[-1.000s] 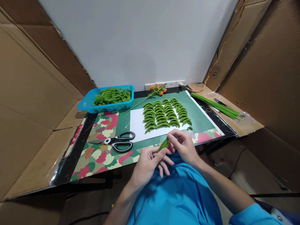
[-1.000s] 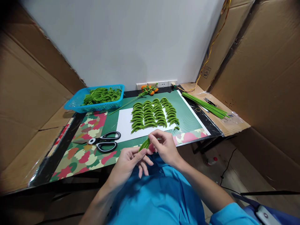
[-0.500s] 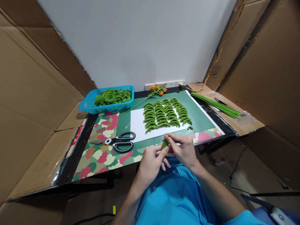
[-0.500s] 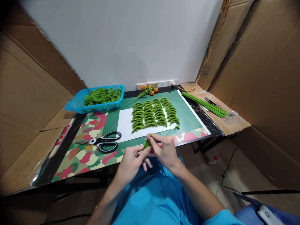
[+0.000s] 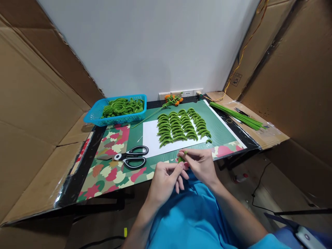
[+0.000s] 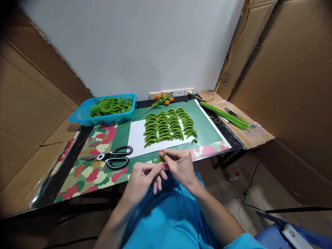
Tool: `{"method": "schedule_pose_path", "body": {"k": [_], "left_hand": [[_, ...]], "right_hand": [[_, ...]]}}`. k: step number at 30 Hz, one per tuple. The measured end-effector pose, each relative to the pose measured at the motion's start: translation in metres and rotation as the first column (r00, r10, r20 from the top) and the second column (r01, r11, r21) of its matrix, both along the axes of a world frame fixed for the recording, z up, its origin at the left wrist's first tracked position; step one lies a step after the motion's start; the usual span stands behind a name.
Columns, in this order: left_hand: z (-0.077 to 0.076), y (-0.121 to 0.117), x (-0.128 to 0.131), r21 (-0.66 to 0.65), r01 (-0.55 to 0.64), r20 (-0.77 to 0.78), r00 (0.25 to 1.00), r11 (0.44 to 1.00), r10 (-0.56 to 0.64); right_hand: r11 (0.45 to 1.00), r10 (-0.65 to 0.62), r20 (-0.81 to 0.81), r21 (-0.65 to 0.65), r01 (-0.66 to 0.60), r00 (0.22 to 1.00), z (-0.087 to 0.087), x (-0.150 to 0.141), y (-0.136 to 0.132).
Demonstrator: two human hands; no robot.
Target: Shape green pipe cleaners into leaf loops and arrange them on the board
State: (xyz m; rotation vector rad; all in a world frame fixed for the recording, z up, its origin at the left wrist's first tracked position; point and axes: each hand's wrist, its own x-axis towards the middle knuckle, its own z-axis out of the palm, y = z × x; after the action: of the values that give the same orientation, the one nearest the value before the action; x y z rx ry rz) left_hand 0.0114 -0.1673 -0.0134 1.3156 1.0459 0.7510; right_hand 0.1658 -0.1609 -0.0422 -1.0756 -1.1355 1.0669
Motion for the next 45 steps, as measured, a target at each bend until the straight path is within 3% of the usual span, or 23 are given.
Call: {"method": "schedule_pose_path", "body": {"k": [3,7,11,15,18,23,28,32,38,41,45], "left_hand": [[0.0,0.003,0.0,-0.078,-0.073,0.126,0.989,0.994,0.082],[-0.003,0.002,0.004,-0.116,-0.108,0.201,0.971,0.987,0.13],[-0.002,-0.001,0.006,-0.083,-0.124,0.207,0.968,0.989,0.139],[-0.001,0.001,0.006,-0.083,-0.12,0.193,0.972,0.989,0.134],[-0.005,0.005,0.005,-0.094,-0.119,0.167,0.977,0.988,0.133],[-0.012,0.015,0.002,-0.086,-0.129,0.15,0.979,0.988,0.141],[-0.015,0.022,0.003,-0.03,-0.179,0.086,0.98,0.983,0.181],[-0.015,0.025,0.006,-0.021,-0.182,0.064,0.981,0.983,0.183],[-0.016,0.029,0.002,-0.034,-0.153,0.104,0.982,0.988,0.156],[-0.019,0.027,0.001,0.043,-0.112,0.034,0.993,0.993,0.111],[-0.021,0.02,0.004,0.246,-0.072,-0.167,0.979,0.967,0.116]], "right_hand": [[1.0,0.005,-0.154,-0.007,-0.006,0.988,0.001,-0.003,0.002],[0.999,-0.015,-0.191,0.032,0.022,0.981,0.003,-0.004,0.002],[0.995,0.063,-0.08,0.088,-0.056,0.995,0.004,0.002,0.001],[0.979,-0.014,0.136,0.202,-0.014,0.991,-0.003,0.007,0.002],[0.979,-0.031,0.234,0.205,-0.018,0.972,-0.009,0.008,0.005],[0.986,0.051,0.154,0.149,-0.074,0.987,-0.012,0.009,0.012],[0.982,-0.088,0.271,0.183,0.038,0.959,-0.017,0.011,0.016],[0.985,-0.091,0.314,0.166,0.04,0.945,-0.018,0.011,0.017],[0.995,-0.016,0.161,0.104,-0.001,0.987,-0.014,0.006,0.019],[0.992,-0.044,0.12,0.121,0.03,0.992,-0.016,0.005,0.019],[0.973,-0.11,0.231,0.223,0.057,0.967,-0.021,0.003,0.017]]}}
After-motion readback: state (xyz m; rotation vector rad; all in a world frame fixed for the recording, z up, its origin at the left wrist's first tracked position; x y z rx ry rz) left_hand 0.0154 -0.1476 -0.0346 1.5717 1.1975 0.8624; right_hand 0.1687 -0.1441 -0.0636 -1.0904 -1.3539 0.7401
